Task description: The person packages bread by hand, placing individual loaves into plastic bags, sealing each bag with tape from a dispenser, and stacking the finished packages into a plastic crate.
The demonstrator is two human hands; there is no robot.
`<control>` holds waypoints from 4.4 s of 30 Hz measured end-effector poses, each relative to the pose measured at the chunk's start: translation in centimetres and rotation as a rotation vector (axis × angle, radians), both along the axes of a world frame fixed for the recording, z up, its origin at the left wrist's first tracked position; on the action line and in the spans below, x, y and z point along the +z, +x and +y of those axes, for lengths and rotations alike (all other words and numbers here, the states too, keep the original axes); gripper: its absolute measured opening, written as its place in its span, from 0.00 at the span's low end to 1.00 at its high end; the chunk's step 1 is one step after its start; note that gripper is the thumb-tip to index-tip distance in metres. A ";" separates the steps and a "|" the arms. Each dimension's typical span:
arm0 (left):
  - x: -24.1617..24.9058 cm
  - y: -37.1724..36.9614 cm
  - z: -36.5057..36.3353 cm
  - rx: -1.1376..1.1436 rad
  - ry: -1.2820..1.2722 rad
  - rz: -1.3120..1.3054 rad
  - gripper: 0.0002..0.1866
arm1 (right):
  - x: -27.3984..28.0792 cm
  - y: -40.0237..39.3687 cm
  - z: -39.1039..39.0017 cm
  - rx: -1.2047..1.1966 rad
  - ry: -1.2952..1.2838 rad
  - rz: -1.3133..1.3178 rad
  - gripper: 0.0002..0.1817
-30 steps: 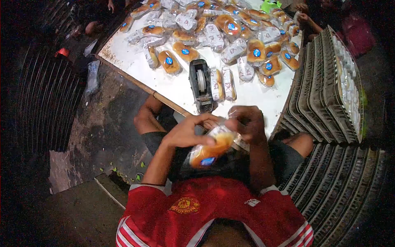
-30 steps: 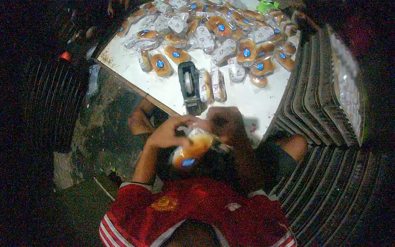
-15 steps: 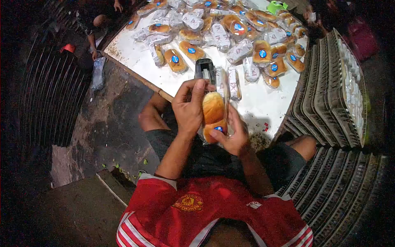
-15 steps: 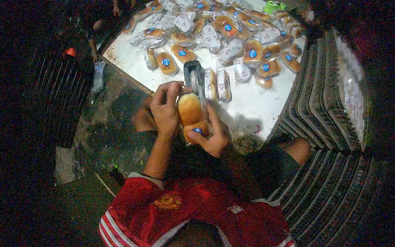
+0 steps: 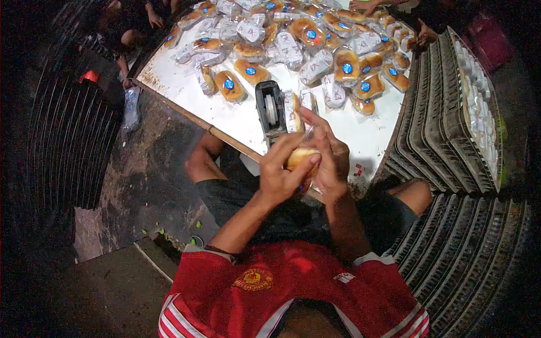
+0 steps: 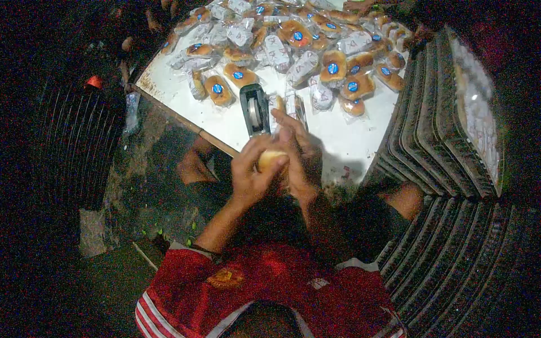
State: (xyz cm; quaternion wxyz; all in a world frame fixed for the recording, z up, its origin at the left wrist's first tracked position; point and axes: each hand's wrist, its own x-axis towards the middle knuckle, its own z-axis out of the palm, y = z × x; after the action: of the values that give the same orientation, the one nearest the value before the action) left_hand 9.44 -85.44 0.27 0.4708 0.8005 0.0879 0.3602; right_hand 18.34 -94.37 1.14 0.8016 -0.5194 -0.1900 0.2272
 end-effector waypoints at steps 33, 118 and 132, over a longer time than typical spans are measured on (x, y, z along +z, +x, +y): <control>0.8 -2.7 3.0 -0.004 -0.392 -0.206 0.22 | -4.0 -2.9 0.5 0.516 -0.149 0.004 0.39; 0.7 -1.3 3.8 -0.575 -0.469 0.458 0.25 | -3.0 3.1 -1.9 0.158 0.169 -0.018 0.46; 1.6 0.5 4.1 0.227 -0.789 -0.150 0.13 | -3.3 -2.1 -1.0 0.075 -0.370 -0.556 0.30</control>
State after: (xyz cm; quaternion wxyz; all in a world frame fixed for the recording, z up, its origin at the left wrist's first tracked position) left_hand 9.97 -81.38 1.83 0.7037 0.5157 0.2725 0.4057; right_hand 16.26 -95.39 -2.13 0.6022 -0.6911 -0.3757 0.1366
